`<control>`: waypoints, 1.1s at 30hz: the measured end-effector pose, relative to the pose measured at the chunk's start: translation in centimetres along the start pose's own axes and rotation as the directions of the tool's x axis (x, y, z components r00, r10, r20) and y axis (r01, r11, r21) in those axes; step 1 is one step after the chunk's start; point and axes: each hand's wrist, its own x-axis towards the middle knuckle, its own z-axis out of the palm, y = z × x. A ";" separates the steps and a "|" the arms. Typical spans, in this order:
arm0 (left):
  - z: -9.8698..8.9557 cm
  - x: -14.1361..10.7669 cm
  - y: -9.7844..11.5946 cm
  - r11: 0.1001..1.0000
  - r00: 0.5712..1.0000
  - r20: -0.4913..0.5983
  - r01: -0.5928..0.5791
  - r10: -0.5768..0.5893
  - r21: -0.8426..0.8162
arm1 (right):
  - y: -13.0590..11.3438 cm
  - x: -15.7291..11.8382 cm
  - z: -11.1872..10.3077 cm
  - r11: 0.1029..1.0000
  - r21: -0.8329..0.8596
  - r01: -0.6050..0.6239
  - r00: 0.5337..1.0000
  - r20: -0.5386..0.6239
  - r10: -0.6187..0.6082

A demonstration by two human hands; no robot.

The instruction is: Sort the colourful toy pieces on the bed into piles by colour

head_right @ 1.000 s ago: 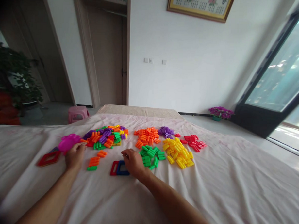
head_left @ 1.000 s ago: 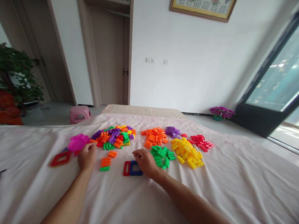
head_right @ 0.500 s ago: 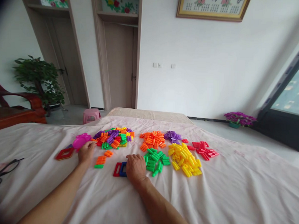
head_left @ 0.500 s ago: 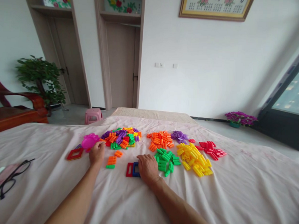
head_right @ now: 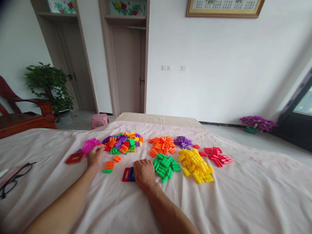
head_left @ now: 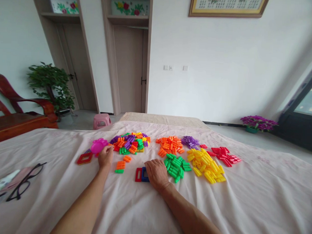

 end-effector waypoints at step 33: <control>0.0 -0.1 0.1 0.996 0.993 0.084 0.081 -0.078 -0.035 | -0.3 0.3 0.0 0.986 0.118 0.114 0.993 -0.007 -0.114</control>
